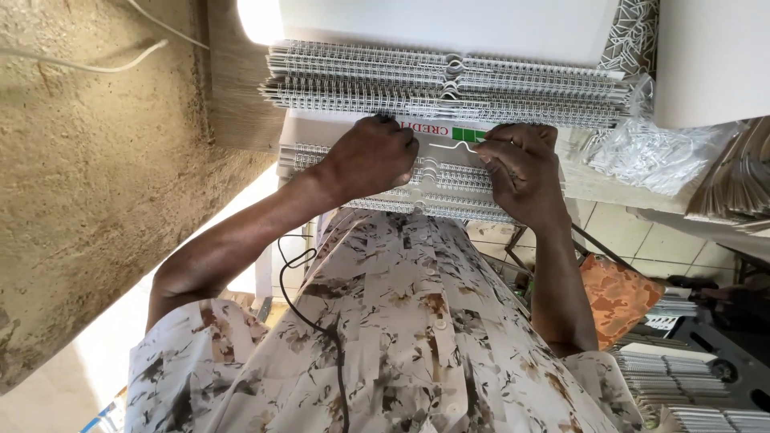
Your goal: The person repeatedly picks up spiral wire bindings and inserts them into the pre-punched holes of stacked notebooks. They then close the wire loops to secure the bindings and place the finished notebooks into a growing stack.
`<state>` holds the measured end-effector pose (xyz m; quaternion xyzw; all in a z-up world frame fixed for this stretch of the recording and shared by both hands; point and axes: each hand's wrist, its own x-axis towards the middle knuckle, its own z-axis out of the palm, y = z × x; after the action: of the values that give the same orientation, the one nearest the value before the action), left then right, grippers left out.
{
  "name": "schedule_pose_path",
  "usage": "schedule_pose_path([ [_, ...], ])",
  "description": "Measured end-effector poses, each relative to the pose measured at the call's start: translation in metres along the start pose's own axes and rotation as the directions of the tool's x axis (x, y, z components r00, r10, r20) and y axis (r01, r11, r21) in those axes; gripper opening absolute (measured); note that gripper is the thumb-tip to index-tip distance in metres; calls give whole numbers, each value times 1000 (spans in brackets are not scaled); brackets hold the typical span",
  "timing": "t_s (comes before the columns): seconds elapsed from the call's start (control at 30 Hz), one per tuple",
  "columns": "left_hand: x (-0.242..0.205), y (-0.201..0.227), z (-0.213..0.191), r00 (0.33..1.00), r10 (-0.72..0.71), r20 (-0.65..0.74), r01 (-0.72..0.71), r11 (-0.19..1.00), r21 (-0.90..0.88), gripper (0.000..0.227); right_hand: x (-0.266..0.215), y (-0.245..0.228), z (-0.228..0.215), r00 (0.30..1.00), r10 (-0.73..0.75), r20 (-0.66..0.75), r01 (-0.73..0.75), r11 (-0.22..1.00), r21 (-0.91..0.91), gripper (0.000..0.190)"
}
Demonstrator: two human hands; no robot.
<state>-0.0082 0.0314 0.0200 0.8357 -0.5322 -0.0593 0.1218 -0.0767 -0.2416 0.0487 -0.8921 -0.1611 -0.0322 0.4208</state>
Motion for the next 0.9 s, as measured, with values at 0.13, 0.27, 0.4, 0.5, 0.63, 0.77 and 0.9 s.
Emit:
schedule_pose_path([
  [0.13,-3,-1,-10,992,46,-118,-29,989,142,8,-5,13,6,999,-32,-12,32,999,0,18],
  [0.27,-6,3,-5,974,-6,-227,35,992,124,12,-8,11,7,998,-55,-6,55,998,11,20],
  [0.4,-9,10,14,955,-153,-253,146,988,-47,17,-17,9,12,999,-53,13,53,998,-18,19],
  [0.5,-8,10,13,951,-198,-236,177,979,-104,17,-16,8,15,998,-57,15,57,998,-8,20],
  [0.63,-8,10,11,951,-223,-213,197,971,-137,20,-15,6,14,999,-45,13,45,999,22,20],
  [0.77,-9,11,12,950,-224,-215,204,973,-111,16,-16,4,21,1000,-27,9,27,999,29,20],
  [0.9,-10,9,4,959,-188,-213,175,981,-81,19,-15,-4,32,997,12,-79,-9,999,36,16],
])
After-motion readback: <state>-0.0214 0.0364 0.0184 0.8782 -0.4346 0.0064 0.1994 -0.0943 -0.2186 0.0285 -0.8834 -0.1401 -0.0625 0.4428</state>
